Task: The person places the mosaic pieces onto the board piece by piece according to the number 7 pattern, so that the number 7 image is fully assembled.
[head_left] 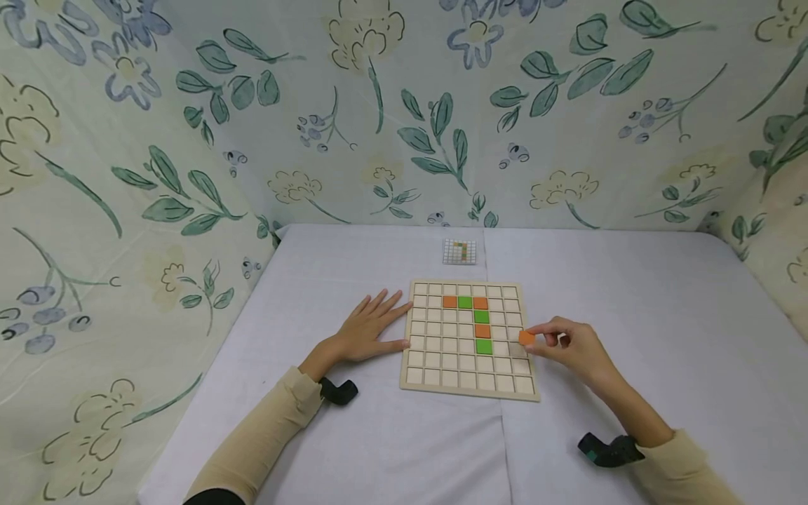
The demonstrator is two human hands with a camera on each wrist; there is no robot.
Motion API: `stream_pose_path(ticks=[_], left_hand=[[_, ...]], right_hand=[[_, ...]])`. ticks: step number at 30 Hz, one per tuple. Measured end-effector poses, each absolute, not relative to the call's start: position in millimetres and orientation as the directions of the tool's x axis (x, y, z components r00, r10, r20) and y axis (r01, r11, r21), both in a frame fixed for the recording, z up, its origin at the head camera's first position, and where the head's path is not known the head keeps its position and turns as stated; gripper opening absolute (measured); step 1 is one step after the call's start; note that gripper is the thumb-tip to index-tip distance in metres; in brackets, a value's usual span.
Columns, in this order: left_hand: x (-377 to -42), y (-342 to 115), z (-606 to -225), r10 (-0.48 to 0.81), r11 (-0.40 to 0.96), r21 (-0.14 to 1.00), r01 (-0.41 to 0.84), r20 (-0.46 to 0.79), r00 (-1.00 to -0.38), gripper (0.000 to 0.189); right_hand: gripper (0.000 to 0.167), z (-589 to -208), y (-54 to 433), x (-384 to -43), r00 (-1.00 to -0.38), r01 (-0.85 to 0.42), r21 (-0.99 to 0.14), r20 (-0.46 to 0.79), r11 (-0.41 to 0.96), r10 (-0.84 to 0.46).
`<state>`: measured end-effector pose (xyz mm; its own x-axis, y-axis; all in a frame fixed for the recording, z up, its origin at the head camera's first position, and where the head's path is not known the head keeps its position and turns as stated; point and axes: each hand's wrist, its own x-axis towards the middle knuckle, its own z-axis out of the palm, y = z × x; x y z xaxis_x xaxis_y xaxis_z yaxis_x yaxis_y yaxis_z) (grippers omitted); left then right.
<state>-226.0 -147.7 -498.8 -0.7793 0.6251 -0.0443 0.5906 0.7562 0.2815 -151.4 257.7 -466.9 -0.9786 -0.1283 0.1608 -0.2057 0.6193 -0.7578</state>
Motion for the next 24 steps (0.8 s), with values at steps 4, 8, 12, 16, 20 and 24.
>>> stream_pose_path(ticks=[4,8,12,16,20,24], left_hand=[[-226,-148,-499,0.626,0.754,0.284,0.592,-0.042,-0.778,0.083],[-226,-148,-498,0.627,0.753,0.29,0.591,-0.043,-0.778,0.084],[-226,-148,-499,0.624,0.757,0.281,0.589,-0.046,-0.78,0.084],[-227,-148,-500,0.622,0.758,0.282,0.588,-0.044,-0.782,0.084],[-227,-148,-500,0.619,0.763,0.275,0.585,-0.049,-0.784,0.084],[-226,-147,-499,0.618,0.764,0.276,0.583,-0.053,-0.784,0.084]], right_hand=[[0.026,-468,247,-149,-0.972,-0.231,-0.778,0.16,0.584,-0.171],[0.025,-470,237,-147,-0.962,-0.258,-0.799,0.16,0.544,-0.222],[0.024,-474,229,-146,-0.955,-0.271,-0.807,0.159,0.525,-0.25],[0.024,-476,222,-147,-0.948,-0.282,-0.818,0.157,0.502,-0.278],[0.024,-478,216,-147,-0.94,-0.291,-0.827,0.154,0.48,-0.304],[0.023,-480,211,-146,-0.942,-0.275,-0.828,0.131,0.488,-0.309]])
